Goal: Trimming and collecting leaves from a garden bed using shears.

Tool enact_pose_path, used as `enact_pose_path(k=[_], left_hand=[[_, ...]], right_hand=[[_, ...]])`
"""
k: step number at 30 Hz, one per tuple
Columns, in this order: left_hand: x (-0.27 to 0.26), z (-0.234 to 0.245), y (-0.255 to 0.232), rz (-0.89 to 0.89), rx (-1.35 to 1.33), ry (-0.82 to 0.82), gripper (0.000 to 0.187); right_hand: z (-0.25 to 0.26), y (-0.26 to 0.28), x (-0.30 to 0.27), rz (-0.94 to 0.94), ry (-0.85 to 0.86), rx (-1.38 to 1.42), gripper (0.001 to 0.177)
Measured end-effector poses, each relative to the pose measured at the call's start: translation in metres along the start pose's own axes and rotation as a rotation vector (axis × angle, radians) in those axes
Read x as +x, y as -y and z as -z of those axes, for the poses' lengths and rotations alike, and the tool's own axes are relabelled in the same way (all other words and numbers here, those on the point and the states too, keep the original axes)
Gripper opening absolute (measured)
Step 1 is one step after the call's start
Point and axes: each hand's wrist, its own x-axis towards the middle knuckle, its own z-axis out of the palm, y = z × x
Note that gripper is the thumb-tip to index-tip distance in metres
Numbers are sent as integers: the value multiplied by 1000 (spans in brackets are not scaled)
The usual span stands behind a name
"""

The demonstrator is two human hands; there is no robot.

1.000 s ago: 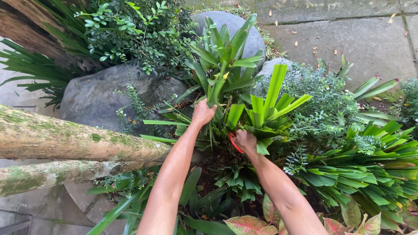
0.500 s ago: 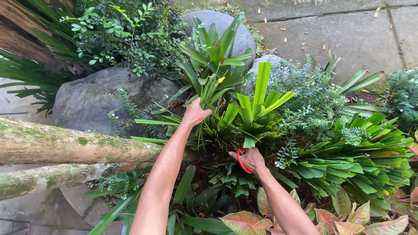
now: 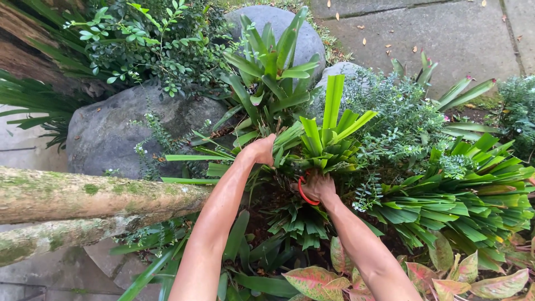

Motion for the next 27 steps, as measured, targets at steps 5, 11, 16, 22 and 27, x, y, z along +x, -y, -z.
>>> enact_pose_path(k=[5,11,16,22,27], left_hand=[[-28,14,-25,-198,-130,-8,109],[-31,-7,-19,-352,-474,-224,63],[-34,-3,-8,-197,-530,-403,41],[-37,-9,-28,-100,-517,-406,37],[-36,-15,-35,-180,-479,-491,38]], right_hand=[[2,0,4,-42,19,9,129],[-3,-8,4,-50,4,-9,123],[5,-13,-4,12,-89,-79,123],[4,4,6,12,-150,-104,115],[10,27,12,100,-316,-117,114]])
